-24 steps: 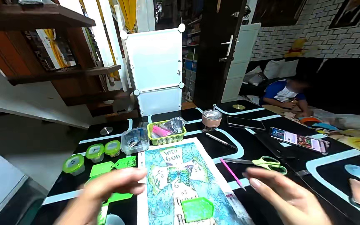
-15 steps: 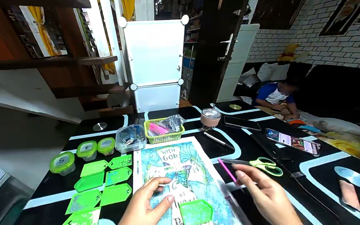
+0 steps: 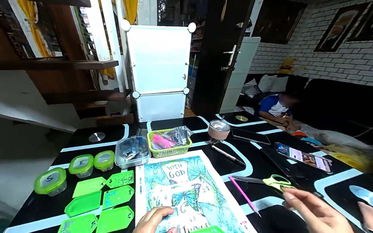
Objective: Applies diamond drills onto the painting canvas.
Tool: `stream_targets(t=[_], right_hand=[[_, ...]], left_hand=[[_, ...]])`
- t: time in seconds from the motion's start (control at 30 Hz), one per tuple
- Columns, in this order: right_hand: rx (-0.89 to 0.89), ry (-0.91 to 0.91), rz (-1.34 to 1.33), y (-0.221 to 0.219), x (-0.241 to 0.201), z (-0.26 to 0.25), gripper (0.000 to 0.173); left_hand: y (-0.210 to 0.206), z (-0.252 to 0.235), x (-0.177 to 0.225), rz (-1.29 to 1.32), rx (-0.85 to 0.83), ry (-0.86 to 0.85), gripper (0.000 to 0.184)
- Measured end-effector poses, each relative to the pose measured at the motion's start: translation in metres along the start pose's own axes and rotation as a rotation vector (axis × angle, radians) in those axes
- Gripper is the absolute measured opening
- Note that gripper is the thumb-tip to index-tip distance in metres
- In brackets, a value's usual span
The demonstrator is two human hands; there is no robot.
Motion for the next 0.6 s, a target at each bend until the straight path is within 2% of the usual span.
stream_targets(t=[0.13, 0.3, 0.4, 0.6], right_hand=[[-0.112, 0.036, 0.083, -0.024, 0.011, 0.013, 0.033], [-0.033, 0.064, -0.036, -0.026, 0.040, 0.020, 0.026], [-0.015, 0.025, -0.078, -0.022, 0.042, 0.021, 0.021], [-0.039, -0.066, -0.022, -0.023, 0.037, 0.023, 0.023]], left_hand=[[-0.001, 0.000, 0.001, 0.002, -0.012, 0.026, 0.035], [-0.001, 0.000, -0.002, 0.007, -0.010, 0.047, 0.035], [-0.002, 0.000, -0.002, -0.016, -0.027, 0.054, 0.035], [-0.002, 0.001, 0.000, -0.051, -0.053, 0.059, 0.034]])
Point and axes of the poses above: each hand's wrist, its own z-axis away from the middle knuckle, its own y-axis out of the back of the hand, x = y × z, the point moved 1 cm from there along -z, towards the middle knuckle, and after that the axes turned 7 degrees about x, right-handed, at the moved point
